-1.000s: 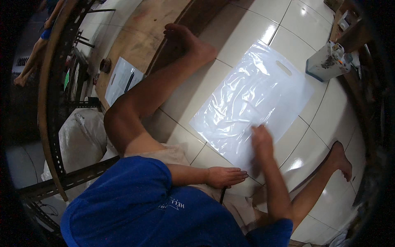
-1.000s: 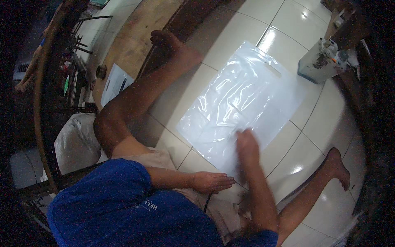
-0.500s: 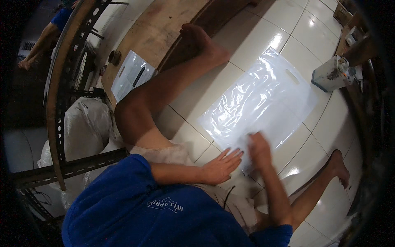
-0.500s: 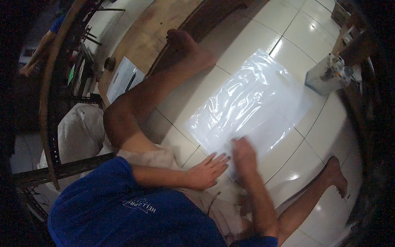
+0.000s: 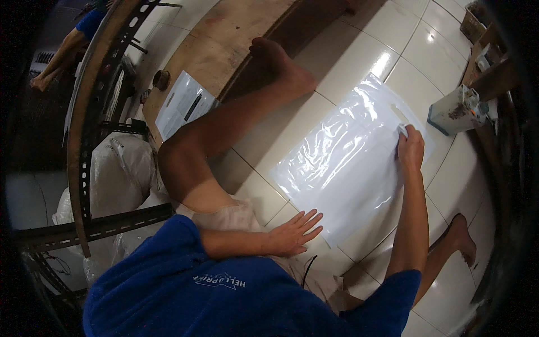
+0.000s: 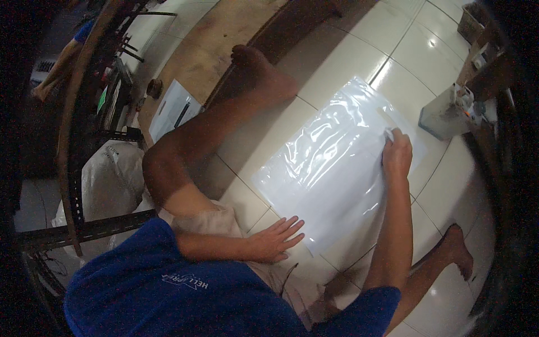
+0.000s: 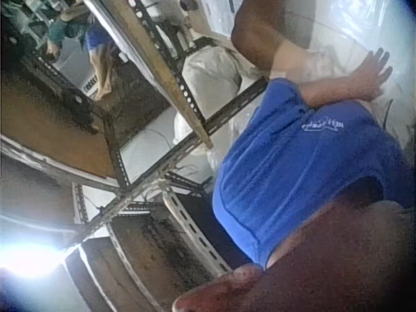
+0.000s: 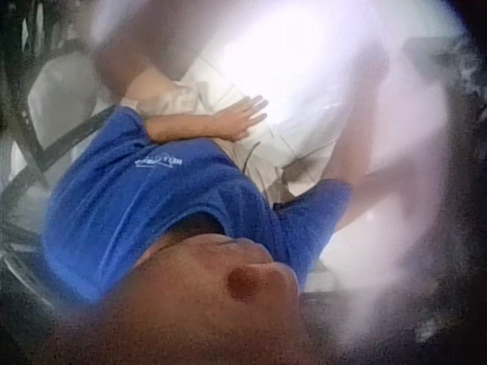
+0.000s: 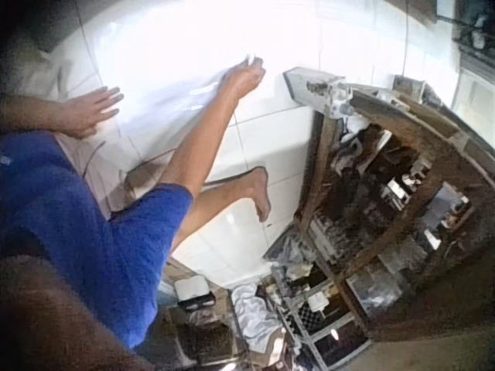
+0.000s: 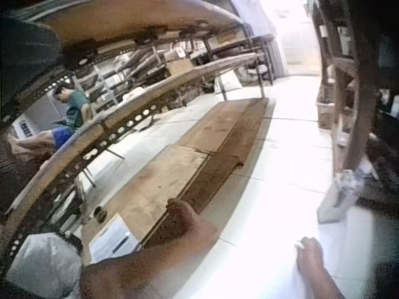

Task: The person sits on the floor and wipes a large white plastic sheet with a cloth. They repeatedly apply liquid from a bottle onto the cloth and continue wiping the surface of the sheet.

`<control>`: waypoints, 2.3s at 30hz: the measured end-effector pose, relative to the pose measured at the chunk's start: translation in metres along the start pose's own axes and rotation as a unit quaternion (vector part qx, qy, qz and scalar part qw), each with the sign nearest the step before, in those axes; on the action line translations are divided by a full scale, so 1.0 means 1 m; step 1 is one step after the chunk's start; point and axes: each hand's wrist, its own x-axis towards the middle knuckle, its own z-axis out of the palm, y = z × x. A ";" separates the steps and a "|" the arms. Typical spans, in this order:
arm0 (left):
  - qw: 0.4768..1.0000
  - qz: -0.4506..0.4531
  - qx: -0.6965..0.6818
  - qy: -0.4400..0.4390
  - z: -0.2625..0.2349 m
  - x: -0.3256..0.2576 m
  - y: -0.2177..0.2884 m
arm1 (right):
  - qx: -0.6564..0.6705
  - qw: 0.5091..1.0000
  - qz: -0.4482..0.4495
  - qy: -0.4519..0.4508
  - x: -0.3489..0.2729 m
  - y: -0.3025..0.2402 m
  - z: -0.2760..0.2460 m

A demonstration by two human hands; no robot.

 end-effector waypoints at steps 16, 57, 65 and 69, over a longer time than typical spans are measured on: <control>0.997 -0.049 0.020 -0.049 -0.017 0.000 -0.004 | 0.061 0.992 -0.090 0.060 -0.017 -0.020 0.040; 0.995 -0.068 -0.065 -0.015 -0.021 -0.008 -0.016 | -0.003 0.999 -0.043 0.010 0.046 -0.069 0.046; 0.971 -0.229 -0.060 -0.017 -0.034 -0.010 -0.030 | 0.002 0.923 -0.302 -0.240 -0.145 -0.111 0.113; 0.968 -0.234 -0.074 -0.047 -0.029 -0.017 -0.033 | 0.045 0.935 -0.300 -0.184 -0.164 -0.135 0.122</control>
